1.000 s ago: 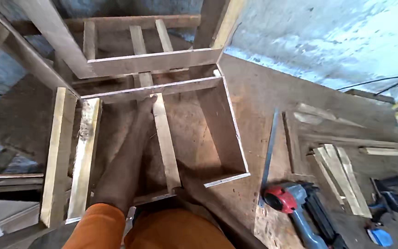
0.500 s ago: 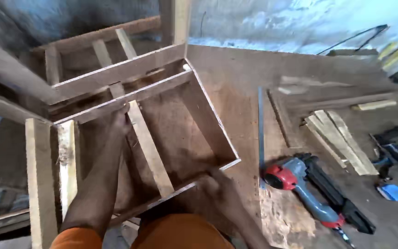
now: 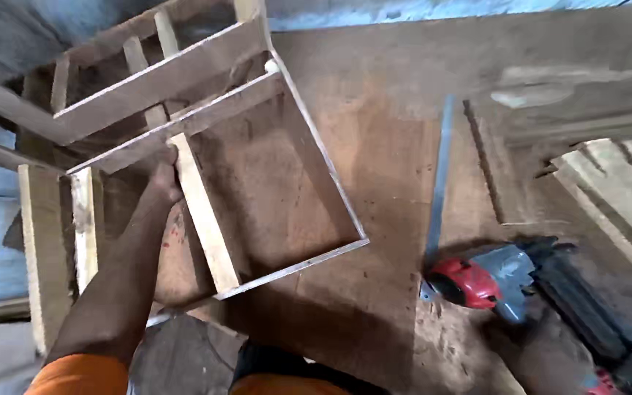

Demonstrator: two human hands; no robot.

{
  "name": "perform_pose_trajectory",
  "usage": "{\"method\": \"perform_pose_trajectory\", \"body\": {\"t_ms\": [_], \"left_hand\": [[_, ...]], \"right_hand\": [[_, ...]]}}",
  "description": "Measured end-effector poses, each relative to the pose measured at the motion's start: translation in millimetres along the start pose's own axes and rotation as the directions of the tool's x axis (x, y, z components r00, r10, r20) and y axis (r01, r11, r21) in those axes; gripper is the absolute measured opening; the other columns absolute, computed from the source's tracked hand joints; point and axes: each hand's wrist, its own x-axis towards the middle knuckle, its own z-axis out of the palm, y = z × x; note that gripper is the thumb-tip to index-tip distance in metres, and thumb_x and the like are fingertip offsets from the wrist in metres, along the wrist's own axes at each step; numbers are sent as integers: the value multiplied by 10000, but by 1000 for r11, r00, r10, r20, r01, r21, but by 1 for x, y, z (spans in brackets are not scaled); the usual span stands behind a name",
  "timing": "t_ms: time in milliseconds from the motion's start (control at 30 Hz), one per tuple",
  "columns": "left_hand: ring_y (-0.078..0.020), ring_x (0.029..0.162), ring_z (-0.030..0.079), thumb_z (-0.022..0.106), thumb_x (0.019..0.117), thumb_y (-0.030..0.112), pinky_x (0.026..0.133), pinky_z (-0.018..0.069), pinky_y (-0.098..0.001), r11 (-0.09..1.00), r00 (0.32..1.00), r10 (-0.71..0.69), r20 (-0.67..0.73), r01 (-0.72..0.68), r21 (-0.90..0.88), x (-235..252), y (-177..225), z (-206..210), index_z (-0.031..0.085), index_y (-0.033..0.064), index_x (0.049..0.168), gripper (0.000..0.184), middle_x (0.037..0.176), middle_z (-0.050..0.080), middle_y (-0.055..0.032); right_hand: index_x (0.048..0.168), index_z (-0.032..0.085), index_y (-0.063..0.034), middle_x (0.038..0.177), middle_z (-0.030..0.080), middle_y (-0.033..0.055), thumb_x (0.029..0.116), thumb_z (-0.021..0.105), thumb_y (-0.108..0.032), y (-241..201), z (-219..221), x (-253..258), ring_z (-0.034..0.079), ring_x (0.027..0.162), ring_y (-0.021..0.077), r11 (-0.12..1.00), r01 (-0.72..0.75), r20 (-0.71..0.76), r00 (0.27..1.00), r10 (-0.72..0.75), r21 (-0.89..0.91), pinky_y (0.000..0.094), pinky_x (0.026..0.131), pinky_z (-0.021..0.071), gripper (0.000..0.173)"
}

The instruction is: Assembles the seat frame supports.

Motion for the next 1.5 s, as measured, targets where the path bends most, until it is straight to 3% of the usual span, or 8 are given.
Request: {"method": "perform_pose_trajectory", "body": {"t_ms": [133,267,367,467,633,733,967,1500], "left_hand": [[-190,1019,691,382,1058,589,877,592,-429,985,993,-114,27,110,130,-77,-37,-15,523,139,1409,589,1158,695,-66],[-197,999,706,477,1048,529,854,606,-407,984,979,-176,106,171,51,-121,-64,-30,515,124,1419,551,1158,701,-82],[-209,1038,704,487,1057,493,883,602,-413,985,977,-169,132,170,4,-126,-71,-32,523,109,1420,530,1187,700,-95],[-222,992,720,423,1078,497,837,622,-408,990,969,-114,221,131,-61,-115,-74,-29,498,114,1416,516,1144,717,-89],[-217,919,719,452,1058,544,820,625,-407,986,974,-60,220,92,-139,-101,-88,-21,516,67,1362,570,1070,704,-88],[-193,836,711,484,1056,521,783,626,-391,991,984,-44,172,65,-120,-101,-88,-17,549,38,1279,536,982,697,-71],[-201,791,711,486,1066,485,748,633,-392,991,975,25,220,4,-131,-92,-95,-22,574,25,1208,490,942,695,-79],[-201,847,713,505,1066,462,780,631,-393,984,971,33,237,9,-176,-92,-98,-23,521,22,1295,496,982,688,-88]], "right_hand": [[1532,325,56,1326,521,438,839,823,-282,-15,8,35,535,1188,643,994,-86,44,995,89,-63,812,917,417,918],[1344,526,78,1163,604,431,892,781,-238,-27,-24,40,587,1098,627,994,-100,148,983,104,-32,804,870,438,607],[1311,574,78,1167,643,337,893,756,-84,-68,-76,-19,643,1045,473,945,-100,103,992,71,310,696,893,495,484],[1131,623,-79,793,669,-6,935,626,-122,-101,-100,-114,632,629,80,640,-168,126,986,110,750,275,577,577,201],[1027,756,-156,803,727,-6,865,773,-285,-173,-13,-255,691,720,114,-89,-135,126,987,-102,987,328,736,612,207],[959,786,-207,776,719,-47,887,739,-341,-221,69,-297,680,729,74,-282,-174,103,963,-247,943,301,759,587,160],[844,740,-162,697,665,-41,862,717,-284,-285,165,-343,642,664,90,-342,-233,160,960,-228,910,323,703,564,126],[832,717,-136,670,651,-19,840,664,-161,-317,191,-346,638,643,107,-340,-181,121,974,-190,923,336,686,563,59]]}}
